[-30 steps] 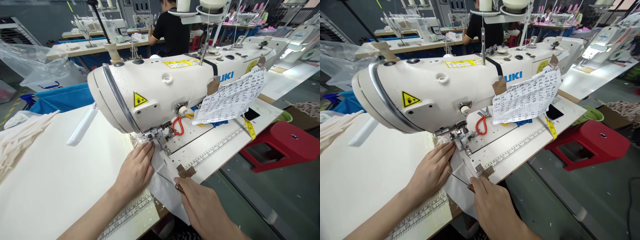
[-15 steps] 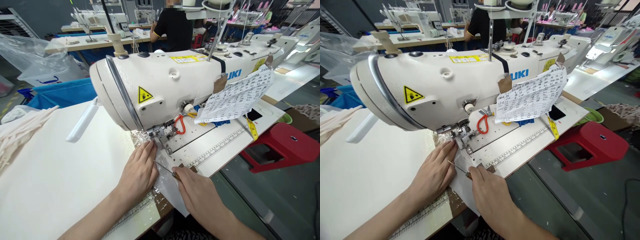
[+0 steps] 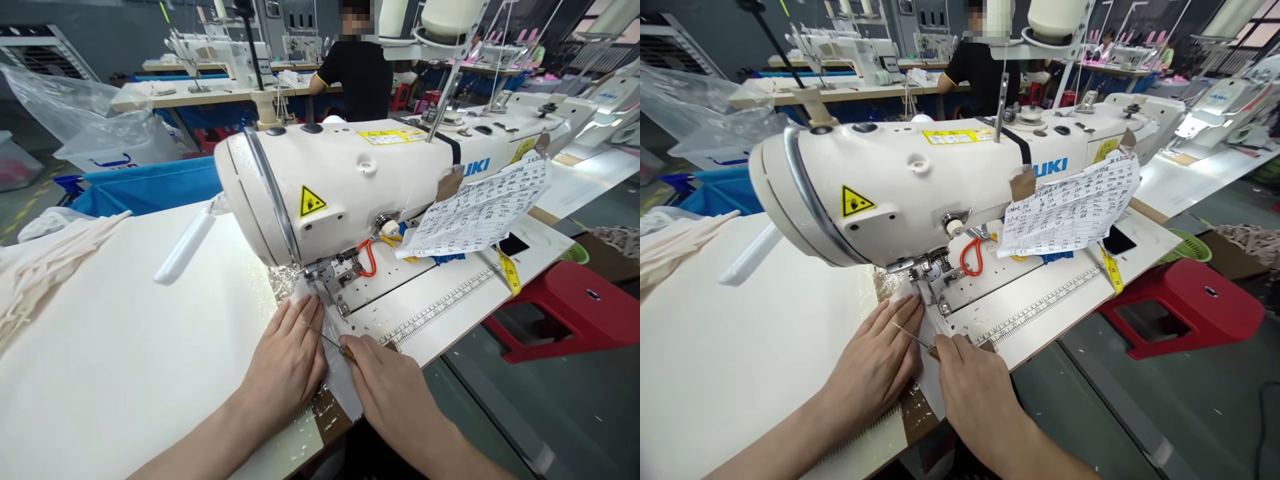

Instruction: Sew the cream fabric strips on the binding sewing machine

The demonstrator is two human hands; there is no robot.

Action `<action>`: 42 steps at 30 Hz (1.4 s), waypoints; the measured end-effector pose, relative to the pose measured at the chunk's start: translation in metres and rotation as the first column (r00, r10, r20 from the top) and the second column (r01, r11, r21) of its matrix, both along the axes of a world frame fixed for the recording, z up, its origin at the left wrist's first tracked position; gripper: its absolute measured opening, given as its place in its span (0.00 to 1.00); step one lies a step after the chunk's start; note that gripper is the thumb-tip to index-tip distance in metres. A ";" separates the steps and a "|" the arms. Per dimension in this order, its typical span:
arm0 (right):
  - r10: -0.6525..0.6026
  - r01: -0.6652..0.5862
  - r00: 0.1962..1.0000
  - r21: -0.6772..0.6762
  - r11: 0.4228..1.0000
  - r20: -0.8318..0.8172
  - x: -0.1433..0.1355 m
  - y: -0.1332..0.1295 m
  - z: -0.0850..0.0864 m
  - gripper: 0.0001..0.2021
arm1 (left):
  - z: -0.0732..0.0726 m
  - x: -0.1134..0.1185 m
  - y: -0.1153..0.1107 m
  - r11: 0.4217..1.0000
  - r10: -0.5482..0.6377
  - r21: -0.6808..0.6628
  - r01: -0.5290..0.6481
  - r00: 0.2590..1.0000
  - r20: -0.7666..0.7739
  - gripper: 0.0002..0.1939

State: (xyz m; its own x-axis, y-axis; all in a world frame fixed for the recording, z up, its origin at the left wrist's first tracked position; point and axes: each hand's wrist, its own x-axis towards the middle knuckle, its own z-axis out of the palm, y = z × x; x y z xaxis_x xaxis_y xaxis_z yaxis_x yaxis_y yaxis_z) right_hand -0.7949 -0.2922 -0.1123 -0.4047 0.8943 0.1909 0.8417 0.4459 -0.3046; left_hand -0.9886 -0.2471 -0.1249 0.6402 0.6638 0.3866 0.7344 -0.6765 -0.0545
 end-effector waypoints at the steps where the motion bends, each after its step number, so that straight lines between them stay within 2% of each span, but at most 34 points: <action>1: 0.004 -0.004 1.000 -0.003 1.000 -0.001 -0.001 0.001 0.000 0.15 | 0.000 0.000 0.001 1.000 -0.001 -0.002 0.001 1.000 -0.001 0.22; 8: 0.015 -0.014 1.000 -0.034 0.999 0.019 -0.006 0.010 -0.001 0.15 | -0.003 -0.006 0.010 1.000 0.019 -0.011 -0.019 1.000 0.021 0.23; 13: 0.013 -0.013 1.000 0.015 1.000 0.000 -0.012 0.017 -0.002 0.16 | -0.002 -0.007 0.016 0.996 0.093 0.009 -0.093 0.995 0.039 0.22; 17: 0.006 -0.003 0.997 0.050 0.999 -0.075 -0.014 0.021 -0.004 0.16 | -0.002 -0.010 0.023 0.995 0.099 0.001 -0.099 0.995 0.028 0.21; 23: -0.037 -0.004 0.951 -0.134 0.991 -0.306 -0.015 0.011 -0.003 0.16 | -0.002 -0.020 0.032 0.989 0.114 0.100 -0.109 0.992 -0.049 0.20; 26: -0.038 -0.015 0.939 -0.150 0.989 -0.340 -0.015 0.004 -0.004 0.16 | 0.000 -0.016 0.026 0.992 0.106 0.068 -0.105 0.994 -0.021 0.20; 30: -0.042 -0.009 0.941 -0.148 0.989 -0.335 -0.012 0.002 -0.003 0.17 | 0.001 -0.005 0.013 0.999 0.040 -0.009 -0.039 0.998 0.045 0.21; 35: -0.053 -0.019 0.935 -0.198 0.980 -0.352 0.000 -0.001 0.003 0.15 | -0.005 -0.001 0.009 0.999 0.046 0.005 -0.046 0.997 0.055 0.22; 38: -0.109 0.013 0.915 -0.242 0.970 -0.387 0.013 -0.004 0.004 0.14 | -0.006 -0.003 0.011 0.999 0.040 0.007 -0.040 0.999 0.033 0.21; 42: -0.198 0.038 0.843 -0.312 0.949 -0.500 0.028 -0.006 0.001 0.12 | -0.005 -0.002 0.009 0.999 0.040 0.012 -0.040 0.999 0.009 0.21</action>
